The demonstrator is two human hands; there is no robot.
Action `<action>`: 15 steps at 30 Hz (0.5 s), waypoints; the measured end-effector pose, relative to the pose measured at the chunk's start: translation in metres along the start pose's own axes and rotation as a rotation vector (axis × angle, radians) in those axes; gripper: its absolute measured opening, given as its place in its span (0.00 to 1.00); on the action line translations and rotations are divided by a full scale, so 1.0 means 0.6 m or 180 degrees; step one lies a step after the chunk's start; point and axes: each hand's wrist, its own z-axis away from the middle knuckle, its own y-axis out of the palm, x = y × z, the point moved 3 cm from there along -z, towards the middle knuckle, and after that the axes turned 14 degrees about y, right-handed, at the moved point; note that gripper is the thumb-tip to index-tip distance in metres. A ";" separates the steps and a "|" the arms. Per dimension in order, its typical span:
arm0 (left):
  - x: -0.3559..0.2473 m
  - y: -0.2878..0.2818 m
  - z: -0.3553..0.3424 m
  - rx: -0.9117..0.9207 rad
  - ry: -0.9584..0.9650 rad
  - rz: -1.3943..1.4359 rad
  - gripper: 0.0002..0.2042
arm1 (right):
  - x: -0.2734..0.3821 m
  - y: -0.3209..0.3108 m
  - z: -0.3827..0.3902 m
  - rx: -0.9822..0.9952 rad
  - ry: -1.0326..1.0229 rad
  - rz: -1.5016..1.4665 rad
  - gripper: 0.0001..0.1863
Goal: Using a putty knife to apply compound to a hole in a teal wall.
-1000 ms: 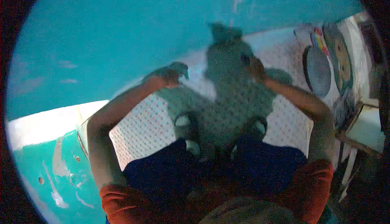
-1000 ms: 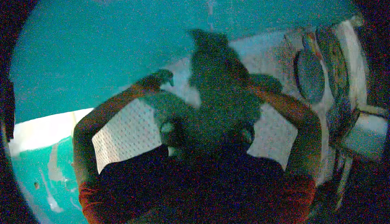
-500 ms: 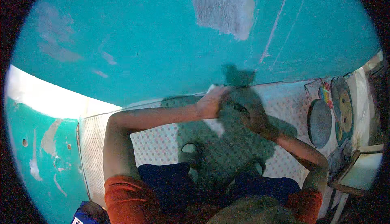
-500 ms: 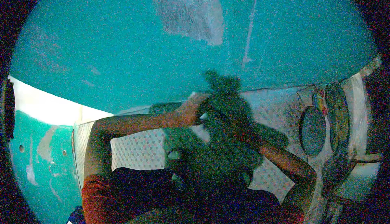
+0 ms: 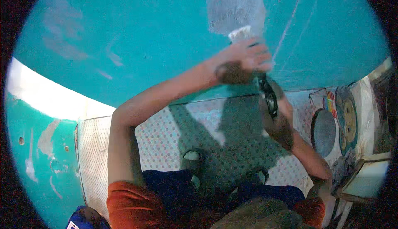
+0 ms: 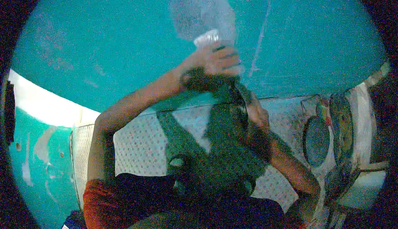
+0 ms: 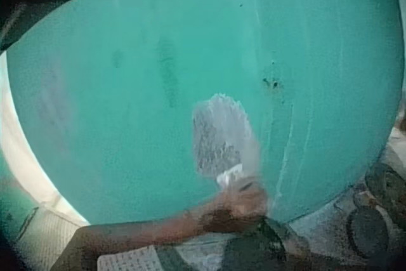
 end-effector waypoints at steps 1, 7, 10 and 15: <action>0.014 -0.017 -0.022 -0.0023 0.0273 -0.0459 0.16 | 0.009 -0.013 -0.001 -0.0070 0.0012 0.0004 0.25; 0.063 -0.043 -0.064 -0.0328 0.0190 -0.0306 0.20 | 0.034 -0.054 -0.031 -0.1036 -0.0357 0.0303 0.20; 0.064 -0.052 -0.070 -0.0007 -0.0208 -0.0231 0.25 | 0.068 -0.079 -0.029 -0.1301 -0.0966 0.0072 0.21; 0.063 -0.070 -0.098 0.0550 -0.0443 -0.0221 0.28 | 0.055 -0.095 -0.026 -0.0842 -0.0769 -0.0283 0.41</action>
